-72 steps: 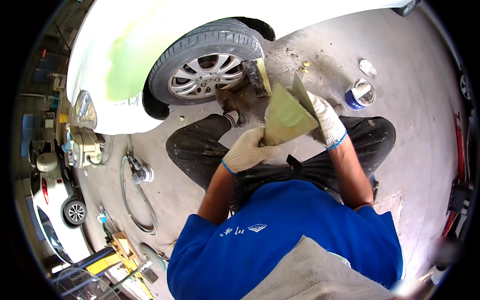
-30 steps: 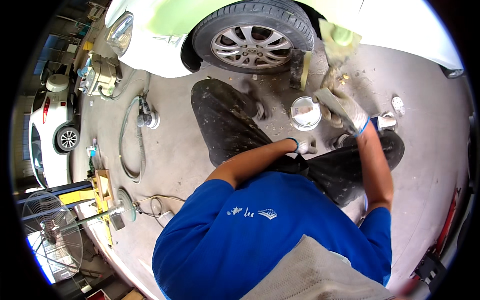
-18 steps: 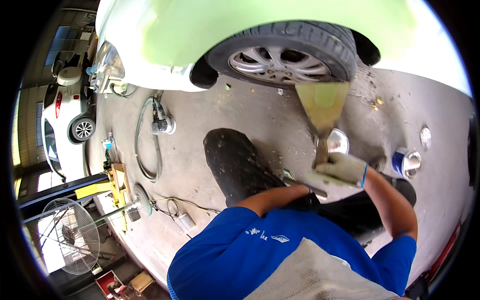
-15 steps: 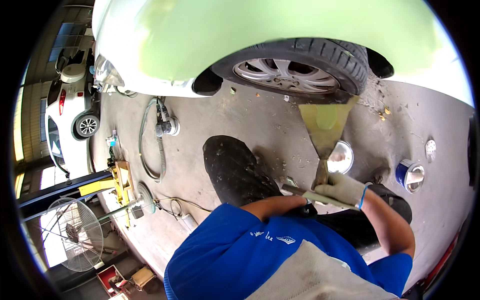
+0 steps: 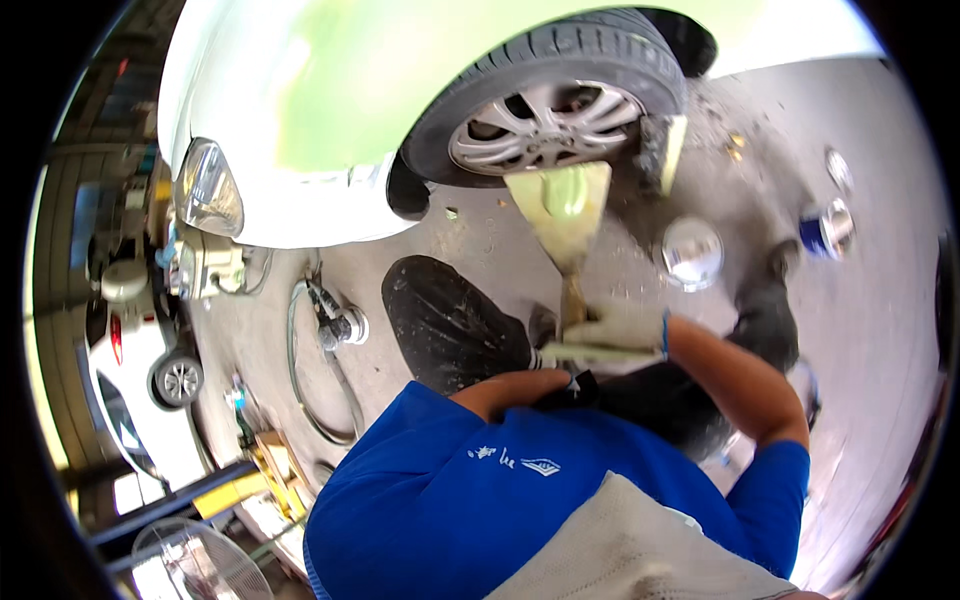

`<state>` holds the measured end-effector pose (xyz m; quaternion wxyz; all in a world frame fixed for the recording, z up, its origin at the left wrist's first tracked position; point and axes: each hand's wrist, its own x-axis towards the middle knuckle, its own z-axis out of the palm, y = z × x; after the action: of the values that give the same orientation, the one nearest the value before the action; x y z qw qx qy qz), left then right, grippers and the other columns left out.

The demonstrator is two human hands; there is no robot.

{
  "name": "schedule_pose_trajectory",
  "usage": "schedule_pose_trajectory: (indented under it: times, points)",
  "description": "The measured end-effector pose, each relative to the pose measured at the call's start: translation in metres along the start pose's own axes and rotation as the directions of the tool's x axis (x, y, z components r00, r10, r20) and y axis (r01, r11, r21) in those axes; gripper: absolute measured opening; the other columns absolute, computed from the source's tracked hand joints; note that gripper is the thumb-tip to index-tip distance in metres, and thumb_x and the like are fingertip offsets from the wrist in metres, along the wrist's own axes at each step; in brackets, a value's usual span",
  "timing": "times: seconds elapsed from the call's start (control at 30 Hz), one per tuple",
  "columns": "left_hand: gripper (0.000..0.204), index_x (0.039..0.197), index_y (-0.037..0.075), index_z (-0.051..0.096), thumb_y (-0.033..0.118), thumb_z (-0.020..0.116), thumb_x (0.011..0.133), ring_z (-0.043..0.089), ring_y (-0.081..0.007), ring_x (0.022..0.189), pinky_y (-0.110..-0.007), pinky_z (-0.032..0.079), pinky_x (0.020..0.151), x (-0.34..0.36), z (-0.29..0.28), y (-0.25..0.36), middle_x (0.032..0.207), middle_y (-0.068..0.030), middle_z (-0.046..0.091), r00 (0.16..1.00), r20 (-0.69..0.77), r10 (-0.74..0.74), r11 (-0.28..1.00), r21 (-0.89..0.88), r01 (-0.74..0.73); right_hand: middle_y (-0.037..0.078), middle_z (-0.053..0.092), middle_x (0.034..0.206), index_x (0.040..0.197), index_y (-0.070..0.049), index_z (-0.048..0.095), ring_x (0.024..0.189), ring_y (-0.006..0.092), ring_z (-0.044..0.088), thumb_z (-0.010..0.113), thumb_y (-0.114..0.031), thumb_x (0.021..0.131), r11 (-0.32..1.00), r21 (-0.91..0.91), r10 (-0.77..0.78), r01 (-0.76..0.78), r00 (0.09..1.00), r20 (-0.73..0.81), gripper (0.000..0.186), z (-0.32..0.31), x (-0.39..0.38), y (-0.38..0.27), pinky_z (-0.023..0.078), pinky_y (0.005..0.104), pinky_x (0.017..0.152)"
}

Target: The person applies body filler to the front fender of a white car using a putty knife and a sanding block. They spread the filler, smooth it, and sand the area around the wheel arch.

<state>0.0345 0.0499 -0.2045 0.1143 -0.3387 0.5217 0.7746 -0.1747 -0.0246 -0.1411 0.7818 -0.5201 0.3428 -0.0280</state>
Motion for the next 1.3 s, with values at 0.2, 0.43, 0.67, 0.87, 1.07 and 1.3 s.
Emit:
schedule_pose_trajectory:
  times: [0.2, 0.43, 0.67, 0.87, 1.07, 1.3]
  points:
    - [0.043, 0.119, 0.006, 0.068, 0.04, 0.055, 0.098, 0.069, -0.025, 0.093, -0.04, 0.055, 0.085, -0.048, 0.024, -0.024, 0.104, -0.0128, 0.073, 0.996, -0.006, 0.085, 0.996, -0.031, -0.086, 0.004, 0.064, 0.074, 0.104, -0.004, 0.066, 0.056, 0.0101, 0.056, 0.066, -0.035, 0.099, 0.939, 0.339, 0.033, 0.051, 0.97, -0.239, 0.032, 0.101, 0.003, -0.023, 0.042, 0.0255, 0.047]
    - [0.043, 0.12, 0.006, 0.067, 0.04, 0.054, 0.099, 0.069, -0.0243, 0.092, -0.04, 0.055, 0.085, -0.055, 0.051, -0.041, 0.105, -0.0122, 0.072, 0.979, -0.102, 0.174, 0.967, -0.171, -0.19, 0.0, 0.061, 0.071, 0.105, -0.006, 0.064, 0.048, 0.006, 0.049, 0.066, -0.039, 0.1, 0.938, 0.329, -0.001, 0.109, 0.95, -0.312, 0.034, 0.173, -0.006, -0.039, 0.034, 0.0214, 0.04]
    - [0.043, 0.121, 0.006, 0.066, 0.04, 0.053, 0.1, 0.069, -0.0235, 0.091, -0.039, 0.055, 0.084, -0.042, 0.058, -0.05, 0.105, -0.0116, 0.072, 0.97, -0.189, 0.15, 0.914, -0.347, -0.209, -0.001, 0.059, 0.068, 0.104, -0.009, 0.064, 0.046, 0.0048, 0.047, 0.071, -0.05, 0.095, 0.89, 0.416, -0.012, 0.187, 0.921, -0.389, 0.042, 0.22, 0.0, -0.029, 0.03, 0.022, 0.039]
    - [0.043, 0.122, 0.005, 0.065, 0.04, 0.052, 0.101, 0.068, -0.0229, 0.091, -0.039, 0.055, 0.084, -0.027, 0.064, -0.045, 0.106, -0.0112, 0.072, 0.971, -0.215, 0.101, 0.872, -0.451, -0.191, 0.002, 0.061, 0.071, 0.114, -0.005, 0.062, 0.044, 0.0079, 0.047, 0.061, -0.028, 0.102, 0.689, 0.606, -0.23, 0.397, 0.913, -0.337, 0.026, 0.222, 0.0, 0.016, 0.03, 0.0238, 0.038]
    - [0.043, 0.123, 0.005, 0.064, 0.04, 0.051, 0.102, 0.068, -0.0222, 0.09, -0.039, 0.055, 0.084, -0.018, 0.067, -0.045, 0.107, -0.0107, 0.071, 0.963, -0.264, 0.058, 0.82, -0.538, -0.197, 0.003, 0.061, 0.076, 0.116, -0.004, 0.06, 0.045, 0.0091, 0.047, 0.058, -0.027, 0.103, 0.632, 0.65, -0.271, 0.422, 0.906, -0.325, 0.026, 0.209, -0.015, 0.035, 0.031, 0.0238, 0.038]
    - [0.043, 0.124, 0.005, 0.064, 0.04, 0.05, 0.103, 0.068, -0.0215, 0.089, -0.038, 0.055, 0.084, 0.0, 0.065, -0.044, 0.107, -0.0101, 0.071, 0.958, -0.284, 0.025, 0.726, -0.654, -0.212, 0.001, 0.06, 0.076, 0.116, -0.005, 0.059, 0.048, 0.0071, 0.048, 0.063, -0.029, 0.101, 0.674, 0.635, -0.189, 0.379, 0.918, -0.348, 0.029, 0.205, -0.02, 0.028, 0.03, 0.0208, 0.038]
